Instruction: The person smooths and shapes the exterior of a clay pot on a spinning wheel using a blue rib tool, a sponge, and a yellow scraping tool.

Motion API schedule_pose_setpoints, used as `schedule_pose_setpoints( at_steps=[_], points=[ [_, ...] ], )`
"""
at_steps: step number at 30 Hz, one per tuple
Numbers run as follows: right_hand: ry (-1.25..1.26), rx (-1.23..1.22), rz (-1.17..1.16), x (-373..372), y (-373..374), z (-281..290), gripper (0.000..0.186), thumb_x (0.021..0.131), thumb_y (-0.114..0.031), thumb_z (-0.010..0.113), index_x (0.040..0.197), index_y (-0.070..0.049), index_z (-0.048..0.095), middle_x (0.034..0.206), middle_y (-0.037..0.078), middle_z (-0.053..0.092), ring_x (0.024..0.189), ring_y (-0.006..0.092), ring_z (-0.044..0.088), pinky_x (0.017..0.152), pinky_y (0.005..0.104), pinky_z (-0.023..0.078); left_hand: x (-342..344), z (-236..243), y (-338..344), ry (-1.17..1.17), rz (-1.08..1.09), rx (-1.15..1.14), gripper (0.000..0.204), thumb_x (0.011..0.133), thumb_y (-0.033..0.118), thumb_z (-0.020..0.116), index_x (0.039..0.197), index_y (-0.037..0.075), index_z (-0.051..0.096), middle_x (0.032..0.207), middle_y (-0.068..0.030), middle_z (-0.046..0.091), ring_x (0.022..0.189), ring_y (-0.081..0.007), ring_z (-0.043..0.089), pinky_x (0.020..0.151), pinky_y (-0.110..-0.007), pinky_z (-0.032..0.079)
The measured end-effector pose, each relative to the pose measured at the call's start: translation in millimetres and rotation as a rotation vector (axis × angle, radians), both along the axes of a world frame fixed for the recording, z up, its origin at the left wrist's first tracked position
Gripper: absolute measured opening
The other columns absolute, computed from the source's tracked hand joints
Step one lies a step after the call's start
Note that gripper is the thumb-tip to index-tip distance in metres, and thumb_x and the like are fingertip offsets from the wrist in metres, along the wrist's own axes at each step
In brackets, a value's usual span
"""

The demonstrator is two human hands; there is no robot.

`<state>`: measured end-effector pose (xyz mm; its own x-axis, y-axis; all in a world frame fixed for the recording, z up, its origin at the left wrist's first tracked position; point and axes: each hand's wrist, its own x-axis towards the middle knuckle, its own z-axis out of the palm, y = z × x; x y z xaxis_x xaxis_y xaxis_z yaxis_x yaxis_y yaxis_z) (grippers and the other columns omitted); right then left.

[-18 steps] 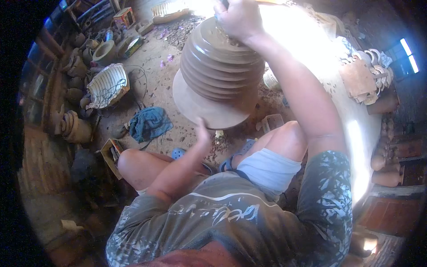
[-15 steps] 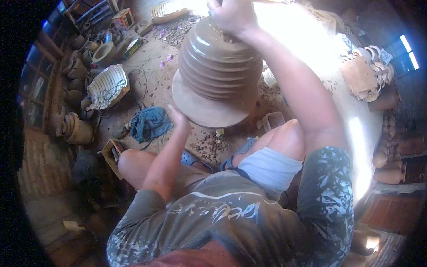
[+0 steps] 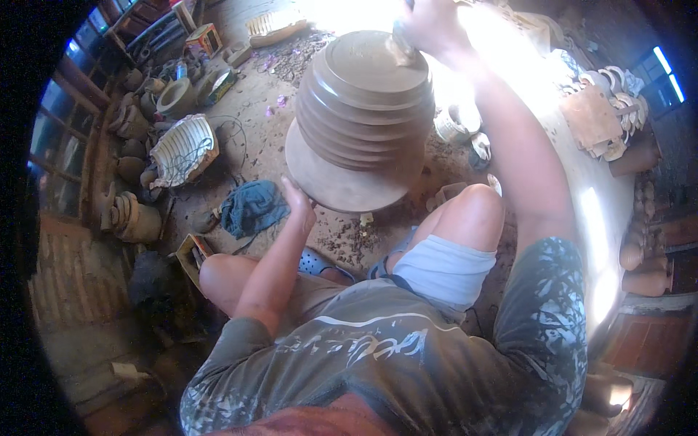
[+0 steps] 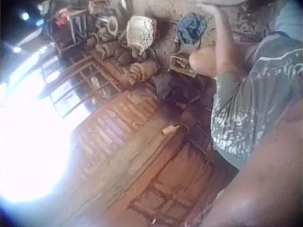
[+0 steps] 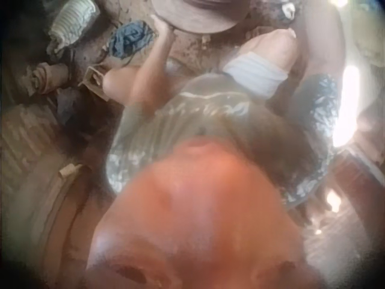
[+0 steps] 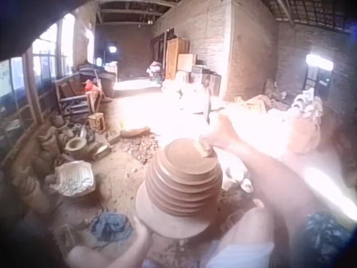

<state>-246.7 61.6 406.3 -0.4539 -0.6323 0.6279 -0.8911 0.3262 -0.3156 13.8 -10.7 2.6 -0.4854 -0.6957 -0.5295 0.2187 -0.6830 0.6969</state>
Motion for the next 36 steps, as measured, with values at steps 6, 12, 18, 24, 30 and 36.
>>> schedule_pose_setpoints(
  at_steps=[6, 12, 18, 24, 30, 36],
  points=[
    [0.025, -0.125, 0.285, 43, -3, -9, 0.030, 0.089, -0.026, 0.066, 0.087, 0.004, 0.068, 0.075, 0.028, 0.066, 0.069, 0.0442, 0.067, 0.063, 0.0479, 0.052, -6, 4, 137, -0.307, -0.657, 0.064, 0.084, 0.101, 0.073, 0.033, 0.159, 0.012, 0.028, 0.153, -0.0190, 0.042, 0.137, -0.0363, 0.045, 0.102, -0.056, 0.047],
    [-0.134, -0.318, 0.351, 29, -56, -14, 0.024, 0.088, -0.020, 0.064, 0.086, 0.004, 0.063, 0.073, 0.023, 0.064, 0.069, 0.0363, 0.065, 0.066, 0.0464, 0.051, -4, -26, 71, -0.139, 0.006, -0.022, 0.086, 0.103, 0.069, 0.030, 0.158, 0.004, 0.027, 0.153, -0.0193, 0.044, 0.134, -0.0349, 0.051, 0.111, -0.048, 0.042],
    [0.091, -0.359, 0.086, -97, -13, -35, 0.026, 0.089, -0.024, 0.064, 0.091, 0.002, 0.065, 0.079, 0.022, 0.066, 0.079, 0.0356, 0.067, 0.072, 0.0469, 0.052, -23, 0, 60, -0.106, 0.054, 0.017, 0.079, 0.104, 0.067, 0.029, 0.158, 0.010, 0.028, 0.148, -0.0185, 0.050, 0.136, -0.0350, 0.049, 0.111, -0.053, 0.043],
    [-0.098, -0.234, -0.360, -60, 227, -36, 0.036, 0.094, -0.031, 0.064, 0.086, 0.004, 0.068, 0.076, 0.025, 0.068, 0.072, 0.0355, 0.070, 0.068, 0.0476, 0.052, 7, 4, 157, -0.138, -0.665, 0.212, 0.104, 0.089, 0.088, 0.037, 0.155, 0.007, 0.033, 0.146, -0.0174, 0.048, 0.129, -0.0327, 0.047, 0.105, -0.052, 0.038],
    [-0.478, 0.574, -1.286, 34, 593, -172, 0.071, 0.094, -0.066, 0.049, 0.102, 0.000, 0.073, 0.097, 0.031, 0.070, 0.097, 0.0441, 0.069, 0.089, 0.0504, 0.050, -8, 18, 38, -0.219, -0.021, 0.079, 0.111, 0.085, 0.093, 0.018, 0.160, 0.012, 0.030, 0.165, -0.0089, 0.032, 0.149, -0.0278, 0.028, 0.118, -0.050, 0.028],
    [-0.826, 0.400, -1.893, 223, 751, -297, 0.069, 0.095, -0.059, 0.050, 0.116, 0.003, 0.071, 0.116, 0.029, 0.069, 0.113, 0.0442, 0.066, 0.099, 0.0494, 0.050, -4, 27, 131, -0.314, -0.538, 0.122, 0.090, 0.097, 0.079, 0.027, 0.147, 0.005, 0.042, 0.152, -0.0195, 0.046, 0.134, -0.0344, 0.048, 0.113, -0.053, 0.035]
  ],
)
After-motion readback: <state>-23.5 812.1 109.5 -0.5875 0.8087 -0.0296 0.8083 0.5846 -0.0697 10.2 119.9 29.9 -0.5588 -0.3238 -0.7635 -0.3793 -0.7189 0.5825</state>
